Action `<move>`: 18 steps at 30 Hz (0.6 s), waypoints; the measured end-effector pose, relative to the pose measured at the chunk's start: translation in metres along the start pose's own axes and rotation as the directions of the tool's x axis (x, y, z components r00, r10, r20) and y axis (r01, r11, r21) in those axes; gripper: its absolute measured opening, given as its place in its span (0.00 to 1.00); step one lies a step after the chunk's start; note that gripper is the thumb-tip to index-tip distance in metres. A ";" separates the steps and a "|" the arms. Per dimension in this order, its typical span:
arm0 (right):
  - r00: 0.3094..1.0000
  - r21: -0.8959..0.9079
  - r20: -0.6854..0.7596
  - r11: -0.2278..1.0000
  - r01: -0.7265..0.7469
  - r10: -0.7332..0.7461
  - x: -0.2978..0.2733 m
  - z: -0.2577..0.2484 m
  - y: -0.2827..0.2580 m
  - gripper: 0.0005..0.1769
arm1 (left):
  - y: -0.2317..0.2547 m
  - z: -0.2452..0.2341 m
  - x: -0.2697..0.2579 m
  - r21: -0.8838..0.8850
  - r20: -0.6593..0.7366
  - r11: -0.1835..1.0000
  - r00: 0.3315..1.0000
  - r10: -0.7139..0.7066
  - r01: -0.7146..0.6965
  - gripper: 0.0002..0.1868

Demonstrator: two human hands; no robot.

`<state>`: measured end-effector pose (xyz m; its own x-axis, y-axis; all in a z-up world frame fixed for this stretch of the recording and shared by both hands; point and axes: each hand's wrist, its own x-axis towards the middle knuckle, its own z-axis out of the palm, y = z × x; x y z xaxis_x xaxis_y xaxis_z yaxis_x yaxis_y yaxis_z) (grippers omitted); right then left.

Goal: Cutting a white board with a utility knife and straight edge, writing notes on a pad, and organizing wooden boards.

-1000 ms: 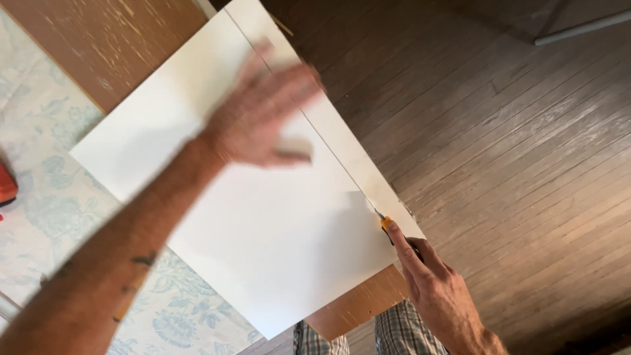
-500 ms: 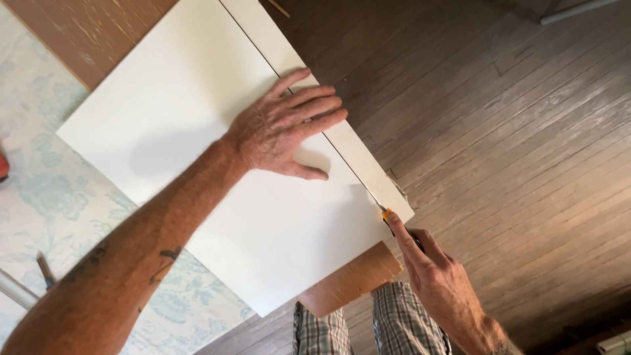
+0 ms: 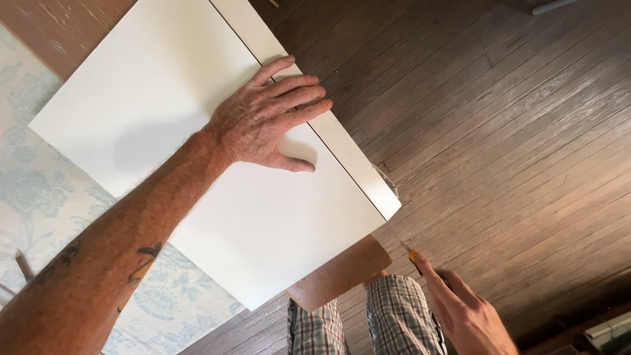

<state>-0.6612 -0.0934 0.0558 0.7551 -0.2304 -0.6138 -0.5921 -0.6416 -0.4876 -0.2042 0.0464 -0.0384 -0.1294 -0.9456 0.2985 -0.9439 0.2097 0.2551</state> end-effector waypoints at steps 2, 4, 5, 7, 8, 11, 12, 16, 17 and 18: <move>1.000 0.069 -0.007 0.998 0.014 -0.014 -0.013 -0.003 -0.001 0.39 | 0.001 0.004 0.000 0.024 -0.008 1.000 1.000 0.003 -0.002 0.52; 0.874 -0.063 -0.487 0.997 -0.049 0.012 -0.024 -0.002 -0.015 0.29 | 0.006 0.011 -0.006 -0.006 0.253 0.997 0.964 -0.078 0.082 0.60; 0.876 -0.064 -0.483 0.997 -0.037 0.001 0.000 -0.012 -0.032 0.29 | 0.001 0.008 -0.004 0.001 0.255 0.996 0.963 -0.089 0.091 0.60; 0.926 0.021 -0.368 0.994 0.104 -0.089 0.035 -0.034 -0.067 0.30 | 0.001 0.005 -0.004 0.034 0.279 0.994 0.954 -0.108 0.103 0.65; 0.918 0.018 -0.380 0.992 0.125 -0.109 0.062 -0.036 -0.083 0.30 | 0.000 0.003 -0.005 0.059 0.276 0.993 0.954 -0.115 0.103 0.65; 0.895 0.008 -0.316 0.942 0.335 -0.315 0.124 -0.040 -0.122 0.31 | -0.005 -0.005 -0.008 -0.009 0.057 0.967 0.965 -0.255 0.256 0.69; 0.874 -0.003 -0.353 0.934 0.356 -0.335 0.140 -0.038 -0.127 0.31 | -0.012 -0.009 -0.009 -0.076 -0.018 0.963 0.965 -0.260 0.258 0.65; 0.837 -0.037 -0.379 0.910 0.413 -0.396 0.183 -0.032 -0.138 0.33 | -0.036 -0.017 -0.022 -0.116 -0.046 0.958 0.962 -0.269 0.262 0.63; 0.841 -0.034 -0.372 0.911 0.411 -0.393 0.185 -0.033 -0.140 0.33 | -0.031 -0.012 -0.020 -0.122 -0.042 0.956 0.961 -0.274 0.267 0.63; 0.829 -0.052 -0.384 0.906 0.420 -0.407 0.188 -0.034 -0.143 0.34 | -0.027 -0.009 -0.018 -0.104 0.014 0.951 0.957 -0.290 0.290 0.66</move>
<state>-0.4248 -0.0702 0.0308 0.9748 -0.2108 -0.0723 -0.2044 -0.7163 -0.6672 -0.1739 0.0601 -0.0427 0.1459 -0.9692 0.1986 -0.9041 -0.0491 0.4246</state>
